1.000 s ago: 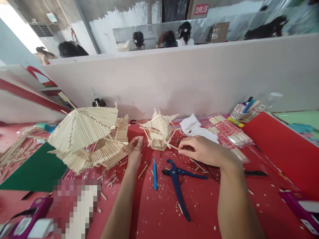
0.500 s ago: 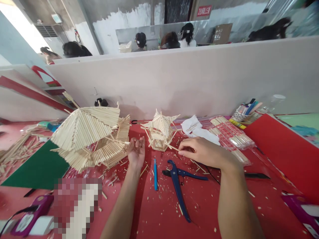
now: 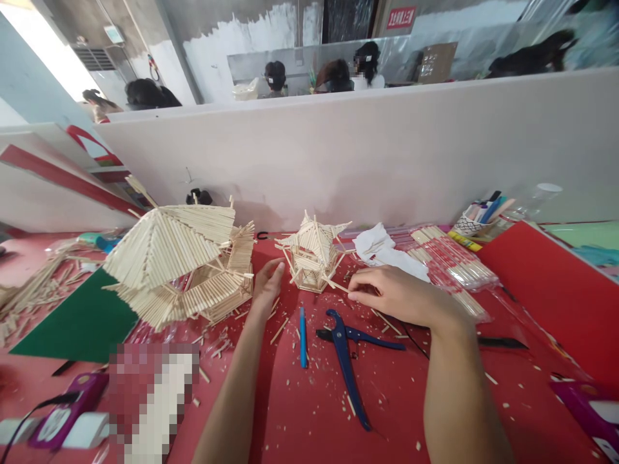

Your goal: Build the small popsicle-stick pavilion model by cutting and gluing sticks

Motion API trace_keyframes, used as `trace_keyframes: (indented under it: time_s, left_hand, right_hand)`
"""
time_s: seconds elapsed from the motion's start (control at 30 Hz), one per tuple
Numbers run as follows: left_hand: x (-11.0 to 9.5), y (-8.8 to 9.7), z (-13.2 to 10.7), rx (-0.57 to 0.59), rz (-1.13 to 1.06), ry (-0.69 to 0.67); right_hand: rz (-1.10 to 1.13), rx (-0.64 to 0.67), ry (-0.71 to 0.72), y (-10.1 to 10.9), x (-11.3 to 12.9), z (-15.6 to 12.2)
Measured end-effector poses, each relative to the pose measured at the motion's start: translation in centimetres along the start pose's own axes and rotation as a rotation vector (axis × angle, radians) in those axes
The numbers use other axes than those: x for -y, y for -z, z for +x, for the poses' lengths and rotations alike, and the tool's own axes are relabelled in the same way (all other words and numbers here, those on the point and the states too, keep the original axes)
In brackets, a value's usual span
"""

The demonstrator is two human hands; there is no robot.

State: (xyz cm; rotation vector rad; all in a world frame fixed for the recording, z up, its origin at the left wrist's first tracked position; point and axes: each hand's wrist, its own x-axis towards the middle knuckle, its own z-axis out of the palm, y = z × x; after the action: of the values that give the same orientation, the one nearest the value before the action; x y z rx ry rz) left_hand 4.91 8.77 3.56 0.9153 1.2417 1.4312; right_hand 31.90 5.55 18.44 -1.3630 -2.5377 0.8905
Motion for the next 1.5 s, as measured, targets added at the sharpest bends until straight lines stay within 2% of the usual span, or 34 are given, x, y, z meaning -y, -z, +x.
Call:
trace_keyframes:
  time_s: [0.1, 0.27, 0.47, 0.6, 0.77, 0.97, 1.2, 1.5]
  left_hand:
    - [0.2, -0.2, 0.9, -0.023, -0.021, -0.043]
    - [0.3, -0.8, 2.0, -0.102, -0.193, -0.065]
    - [0.6, -1.0, 1.8, 0.004, -0.574, -0.063]
    - [0.9, -1.0, 1.6, 0.024, -0.701, -0.049]
    - [1.5, -1.3, 2.5, -0.041, -0.654, -0.017]
    - [2.3, -1.9, 3.6, -0.125, -0.545, -0.068]
    - [2.4, -2.0, 3.6, -0.064, -0.496, -0.012]
    - [2.8, -1.8, 3.8, -0.107, -0.616, 0.013]
  right_hand:
    - [-0.003, 0.006, 0.001, 0.0, 0.1, 0.0]
    - [0.002, -0.009, 0.006, 0.1, 0.2, -0.2]
    - [0.017, -0.019, 0.004, 0.2, -0.1, -0.3]
    - [0.015, -0.015, -0.005, 0.2, -0.1, -0.4]
    - [0.006, -0.019, 0.006, 0.1, -0.2, -0.3]
    - [-0.005, -0.022, -0.004, -0.1, -0.3, -0.1]
    - [-0.026, -0.021, -0.018, -0.2, -0.1, 0.0]
    - [-0.034, -0.006, -0.061, -0.3, 0.0, 0.1]
